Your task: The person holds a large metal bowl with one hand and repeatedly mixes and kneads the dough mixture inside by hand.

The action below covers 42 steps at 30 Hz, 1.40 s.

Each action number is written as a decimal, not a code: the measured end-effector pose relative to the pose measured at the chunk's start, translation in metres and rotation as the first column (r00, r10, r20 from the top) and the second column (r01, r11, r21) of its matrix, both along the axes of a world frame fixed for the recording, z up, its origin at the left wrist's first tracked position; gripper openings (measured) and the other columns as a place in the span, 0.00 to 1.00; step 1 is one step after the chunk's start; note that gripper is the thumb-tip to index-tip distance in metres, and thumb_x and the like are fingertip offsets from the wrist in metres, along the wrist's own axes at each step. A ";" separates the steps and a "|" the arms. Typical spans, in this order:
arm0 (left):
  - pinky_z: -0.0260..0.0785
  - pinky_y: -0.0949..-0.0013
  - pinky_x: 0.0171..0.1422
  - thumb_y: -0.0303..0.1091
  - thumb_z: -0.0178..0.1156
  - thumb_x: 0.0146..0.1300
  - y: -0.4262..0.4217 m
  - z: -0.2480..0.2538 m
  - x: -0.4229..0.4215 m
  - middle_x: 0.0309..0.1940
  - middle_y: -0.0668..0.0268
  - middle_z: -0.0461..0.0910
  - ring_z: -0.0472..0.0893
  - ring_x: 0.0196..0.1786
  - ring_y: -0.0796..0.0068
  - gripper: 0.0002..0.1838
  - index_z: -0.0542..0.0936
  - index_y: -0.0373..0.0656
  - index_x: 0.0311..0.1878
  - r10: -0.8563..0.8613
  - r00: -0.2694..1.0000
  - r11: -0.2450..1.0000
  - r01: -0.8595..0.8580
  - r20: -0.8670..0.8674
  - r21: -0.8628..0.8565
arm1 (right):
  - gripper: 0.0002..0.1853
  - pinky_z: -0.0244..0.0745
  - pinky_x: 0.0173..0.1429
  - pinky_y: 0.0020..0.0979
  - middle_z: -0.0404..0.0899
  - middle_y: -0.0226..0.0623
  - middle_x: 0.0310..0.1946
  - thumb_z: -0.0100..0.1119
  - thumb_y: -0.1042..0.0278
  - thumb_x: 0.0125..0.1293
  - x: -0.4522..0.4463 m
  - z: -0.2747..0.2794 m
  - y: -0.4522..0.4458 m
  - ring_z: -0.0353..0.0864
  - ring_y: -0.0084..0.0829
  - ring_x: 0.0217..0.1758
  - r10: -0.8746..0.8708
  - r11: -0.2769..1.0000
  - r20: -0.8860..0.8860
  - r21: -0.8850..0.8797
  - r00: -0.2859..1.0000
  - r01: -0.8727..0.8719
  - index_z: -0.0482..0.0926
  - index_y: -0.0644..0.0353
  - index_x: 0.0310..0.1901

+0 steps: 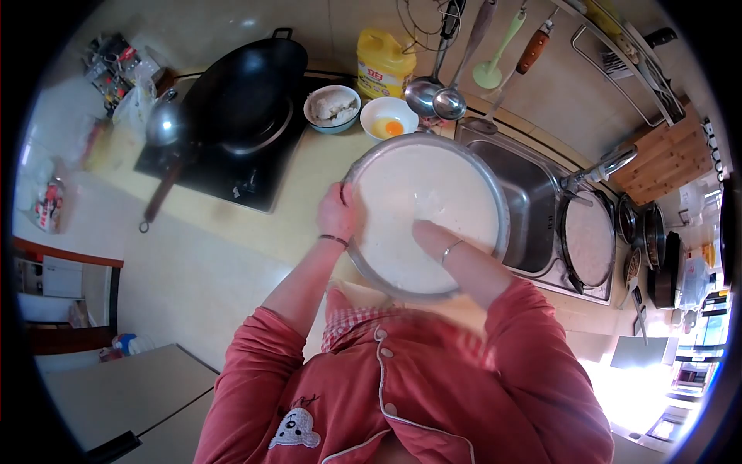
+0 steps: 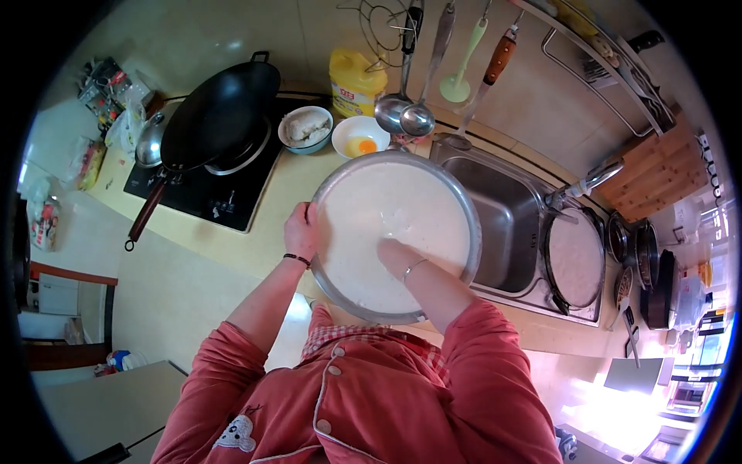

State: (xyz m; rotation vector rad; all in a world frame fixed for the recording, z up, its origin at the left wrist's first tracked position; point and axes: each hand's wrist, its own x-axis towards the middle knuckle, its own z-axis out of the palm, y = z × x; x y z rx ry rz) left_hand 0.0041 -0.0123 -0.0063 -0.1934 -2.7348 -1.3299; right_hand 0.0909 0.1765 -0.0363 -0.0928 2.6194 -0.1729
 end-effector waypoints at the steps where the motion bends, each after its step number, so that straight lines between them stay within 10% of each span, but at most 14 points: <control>1: 0.67 0.58 0.34 0.41 0.48 0.63 0.000 0.000 0.000 0.25 0.50 0.76 0.75 0.31 0.49 0.14 0.75 0.39 0.35 -0.001 1.000 1.000 0.000 -0.016 -0.010 | 0.11 0.72 0.41 0.39 0.77 0.52 0.32 0.43 0.75 0.56 0.003 0.002 0.001 0.78 0.46 0.35 0.008 1.000 0.000 -0.009 1.000 -0.008 0.77 0.64 0.35; 18: 0.66 0.52 0.34 0.45 0.45 0.63 0.001 -0.001 0.000 0.27 0.50 0.76 0.75 0.32 0.47 0.15 0.74 0.43 0.35 -0.016 0.999 1.000 0.017 -0.043 0.019 | 0.11 0.72 0.40 0.40 0.77 0.51 0.32 0.43 0.72 0.57 0.069 0.037 0.009 0.77 0.46 0.34 0.411 0.892 0.074 -0.240 0.909 -0.384 0.78 0.62 0.36; 20: 0.66 0.52 0.34 0.45 0.45 0.63 0.002 0.001 0.001 0.27 0.50 0.76 0.75 0.32 0.47 0.15 0.74 0.42 0.35 -0.018 0.999 1.000 0.019 -0.048 0.019 | 0.11 0.71 0.40 0.40 0.77 0.50 0.31 0.46 0.70 0.57 0.067 0.078 -0.017 0.76 0.45 0.34 -0.066 0.976 0.233 -0.186 0.970 0.111 0.77 0.62 0.36; 27: 0.67 0.57 0.36 0.42 0.47 0.63 0.002 0.005 0.003 0.28 0.50 0.76 0.75 0.33 0.48 0.15 0.75 0.39 0.36 -0.013 0.999 1.000 0.012 -0.040 -0.029 | 0.14 0.70 0.45 0.42 0.77 0.50 0.38 0.47 0.65 0.57 0.044 0.008 -0.011 0.77 0.47 0.42 0.153 0.979 0.221 -0.168 0.963 -0.117 0.77 0.63 0.40; 28: 0.67 0.57 0.36 0.42 0.47 0.63 0.002 0.004 0.003 0.27 0.50 0.76 0.75 0.33 0.48 0.15 0.75 0.39 0.36 -0.011 0.999 0.999 0.009 -0.053 -0.038 | 0.14 0.71 0.43 0.40 0.78 0.48 0.36 0.49 0.65 0.57 0.043 0.035 -0.015 0.77 0.44 0.39 -0.054 0.947 0.108 -0.309 0.993 0.085 0.77 0.64 0.39; 30: 0.67 0.55 0.37 0.43 0.46 0.63 0.001 0.001 0.002 0.28 0.51 0.76 0.75 0.33 0.49 0.15 0.75 0.41 0.36 -0.005 0.999 0.999 0.003 -0.048 -0.043 | 0.14 0.71 0.41 0.38 0.78 0.46 0.34 0.51 0.64 0.57 0.036 0.048 -0.014 0.78 0.42 0.37 -0.269 0.851 0.029 -0.462 0.963 0.252 0.77 0.66 0.39; 32: 0.67 0.54 0.37 0.45 0.46 0.62 0.001 -0.001 0.000 0.29 0.52 0.77 0.75 0.34 0.49 0.15 0.75 0.43 0.36 -0.002 0.999 0.999 0.000 -0.038 -0.053 | 0.13 0.70 0.33 0.28 0.75 0.38 0.28 0.52 0.63 0.61 0.029 0.028 -0.006 0.74 0.31 0.29 -0.531 0.260 0.420 -0.745 0.736 0.614 0.75 0.64 0.39; 33: 0.67 0.54 0.37 0.45 0.46 0.62 0.001 -0.001 -0.001 0.29 0.52 0.77 0.75 0.34 0.49 0.15 0.75 0.43 0.36 0.002 1.000 0.998 -0.003 -0.016 -0.063 | 0.13 0.70 0.33 0.28 0.75 0.38 0.28 0.52 0.63 0.61 0.030 0.043 -0.006 0.74 0.31 0.29 -0.526 0.258 0.427 -0.744 0.735 0.616 0.75 0.64 0.39; 35: 0.67 0.54 0.37 0.45 0.46 0.62 0.000 -0.002 0.001 0.29 0.52 0.77 0.75 0.34 0.49 0.15 0.75 0.43 0.36 0.013 1.000 0.997 -0.012 0.013 -0.079 | 0.11 0.72 0.38 0.26 0.74 0.37 0.33 0.50 0.70 0.62 0.035 0.073 -0.005 0.73 0.32 0.34 -0.383 -0.301 0.673 -0.739 0.633 0.603 0.74 0.68 0.42; 36: 0.67 0.54 0.37 0.45 0.46 0.62 0.001 -0.001 0.001 0.29 0.52 0.76 0.75 0.34 0.49 0.15 0.75 0.43 0.36 0.011 1.000 0.997 -0.010 0.006 -0.074 | 0.11 0.72 0.38 0.26 0.74 0.37 0.33 0.50 0.70 0.62 0.033 0.071 -0.006 0.73 0.32 0.34 -0.378 -0.302 0.676 -0.736 0.632 0.606 0.74 0.68 0.42; 38: 0.67 0.54 0.37 0.44 0.46 0.63 -0.001 -0.001 -0.002 0.29 0.51 0.76 0.75 0.34 0.49 0.15 0.74 0.43 0.36 -0.002 1.000 0.997 0.002 0.001 -0.073 | 0.12 0.73 0.47 0.28 0.73 0.43 0.40 0.47 0.75 0.62 0.030 0.063 -0.008 0.73 0.34 0.42 -0.138 -0.788 0.880 -0.376 0.455 0.487 0.70 0.70 0.46; 42: 0.66 0.54 0.36 0.42 0.46 0.63 0.000 0.001 -0.001 0.29 0.50 0.76 0.74 0.34 0.47 0.14 0.74 0.41 0.35 -0.066 0.998 0.998 0.066 -0.002 0.013 | 0.13 0.70 0.58 0.33 0.67 0.49 0.47 0.45 0.80 0.62 0.034 0.065 -0.006 0.70 0.42 0.50 -0.122 -0.823 0.775 -0.428 0.620 0.374 0.65 0.75 0.48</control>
